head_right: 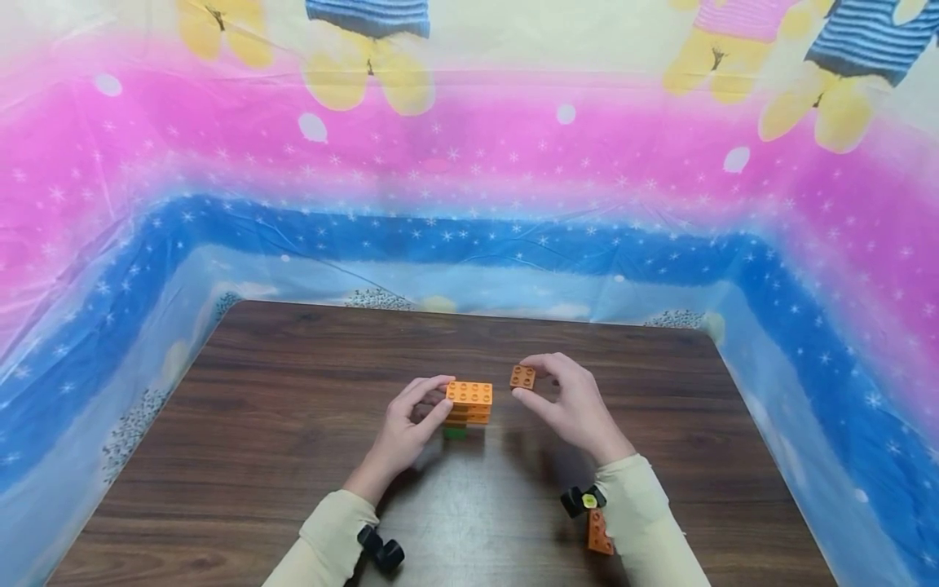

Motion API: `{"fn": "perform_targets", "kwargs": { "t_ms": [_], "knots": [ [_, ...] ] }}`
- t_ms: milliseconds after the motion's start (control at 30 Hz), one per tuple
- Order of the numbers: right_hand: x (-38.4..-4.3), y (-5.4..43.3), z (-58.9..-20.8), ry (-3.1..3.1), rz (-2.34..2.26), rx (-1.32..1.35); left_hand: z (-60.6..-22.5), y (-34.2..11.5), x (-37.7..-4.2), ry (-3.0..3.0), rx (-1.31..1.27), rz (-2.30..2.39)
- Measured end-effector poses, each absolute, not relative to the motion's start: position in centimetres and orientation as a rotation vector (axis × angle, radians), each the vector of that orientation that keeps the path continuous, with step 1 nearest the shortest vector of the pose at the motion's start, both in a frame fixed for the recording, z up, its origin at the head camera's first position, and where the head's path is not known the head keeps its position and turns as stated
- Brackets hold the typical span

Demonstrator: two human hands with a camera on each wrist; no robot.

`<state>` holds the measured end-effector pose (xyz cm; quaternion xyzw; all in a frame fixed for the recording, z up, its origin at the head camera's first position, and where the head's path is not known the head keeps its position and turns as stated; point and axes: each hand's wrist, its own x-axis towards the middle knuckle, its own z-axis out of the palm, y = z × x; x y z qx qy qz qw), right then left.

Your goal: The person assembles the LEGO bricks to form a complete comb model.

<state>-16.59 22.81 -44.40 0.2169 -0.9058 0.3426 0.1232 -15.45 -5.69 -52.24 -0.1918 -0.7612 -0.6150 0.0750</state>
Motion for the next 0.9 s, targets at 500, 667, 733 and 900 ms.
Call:
{"fn": "perform_targets", "kwargs": {
  "t_ms": [500, 667, 733, 900],
  "knots": [
    [-16.5, 20.1, -44.3, -2.572, 1.101, 0.634, -52.3, -5.5, -15.5, -2.243, -0.596, -1.812],
    [-16.4, 19.2, -44.4, -2.547, 1.131, 0.672, -52.4, -5.4, -15.6, -2.246, -0.588, -1.83],
    [-16.5, 18.9, -44.4, -2.534, 1.134, 0.686, -52.5, -5.4, -15.6, -2.238, -0.59, -1.834],
    [-16.5, 18.1, -44.5, -2.514, 1.137, 0.711, -51.0, -5.1, -14.8, -2.22, -0.558, -1.845]
  ]
}}
